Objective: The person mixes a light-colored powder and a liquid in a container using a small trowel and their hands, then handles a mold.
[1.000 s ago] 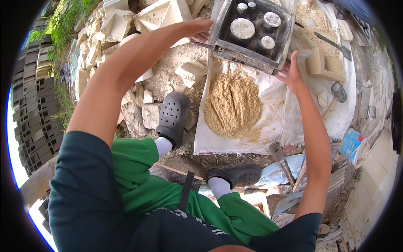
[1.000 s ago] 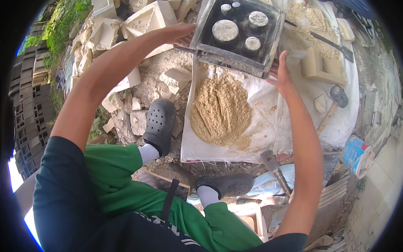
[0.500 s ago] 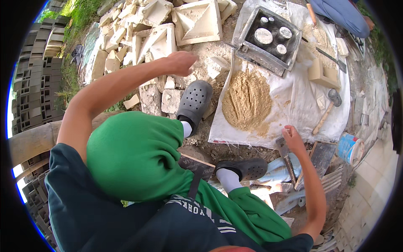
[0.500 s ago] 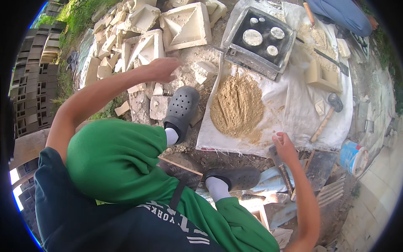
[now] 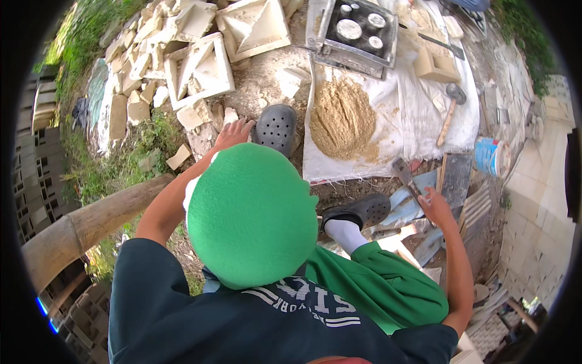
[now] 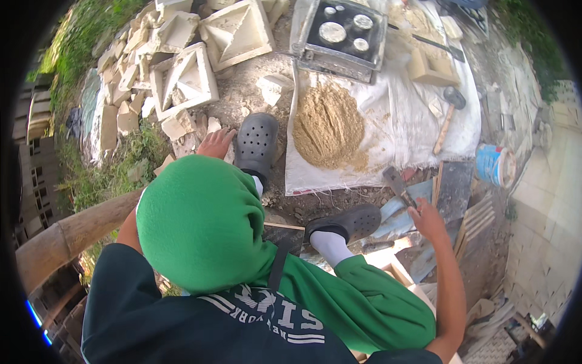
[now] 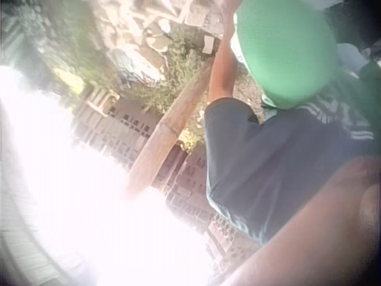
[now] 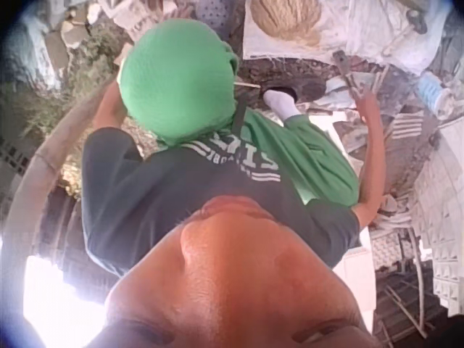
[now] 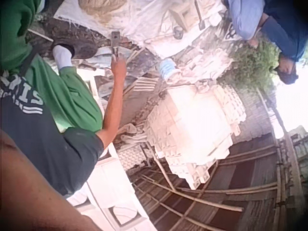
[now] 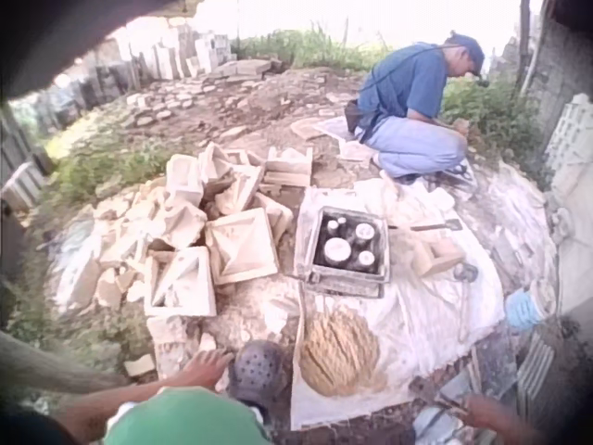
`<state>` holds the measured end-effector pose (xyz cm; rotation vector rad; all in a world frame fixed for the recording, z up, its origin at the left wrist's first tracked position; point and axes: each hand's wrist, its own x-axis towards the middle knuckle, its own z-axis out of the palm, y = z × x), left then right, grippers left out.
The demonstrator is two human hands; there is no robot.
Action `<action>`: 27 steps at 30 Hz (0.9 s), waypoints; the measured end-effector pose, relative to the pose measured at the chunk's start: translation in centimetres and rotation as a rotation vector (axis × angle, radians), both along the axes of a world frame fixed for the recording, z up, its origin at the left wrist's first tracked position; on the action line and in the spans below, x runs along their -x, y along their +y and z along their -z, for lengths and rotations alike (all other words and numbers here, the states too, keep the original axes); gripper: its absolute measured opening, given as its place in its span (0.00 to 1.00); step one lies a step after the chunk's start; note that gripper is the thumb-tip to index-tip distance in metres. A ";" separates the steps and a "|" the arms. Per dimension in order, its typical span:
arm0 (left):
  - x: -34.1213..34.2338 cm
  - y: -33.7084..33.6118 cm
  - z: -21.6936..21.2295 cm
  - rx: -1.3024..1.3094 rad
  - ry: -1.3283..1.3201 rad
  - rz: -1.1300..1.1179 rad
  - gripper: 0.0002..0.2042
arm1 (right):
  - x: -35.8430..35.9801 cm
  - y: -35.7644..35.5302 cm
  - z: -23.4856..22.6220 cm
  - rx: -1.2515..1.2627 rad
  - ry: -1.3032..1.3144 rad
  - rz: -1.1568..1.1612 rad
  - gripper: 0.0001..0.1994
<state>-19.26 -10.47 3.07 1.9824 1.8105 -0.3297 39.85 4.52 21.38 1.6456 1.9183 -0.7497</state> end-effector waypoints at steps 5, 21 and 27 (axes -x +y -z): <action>-1.2 -0.8 1.1 -0.362 -0.055 -0.060 0.48 | 0.6 -2.0 -3.6 -0.062 -0.044 0.024 0.24; -2.6 -1.5 1.4 -0.311 -0.129 0.131 0.44 | -2.2 -3.7 -3.2 -0.085 -0.202 0.016 0.18; -1.2 -1.7 0.8 -0.264 -0.124 0.172 0.43 | -1.7 -3.7 8.1 0.197 -0.329 0.036 0.21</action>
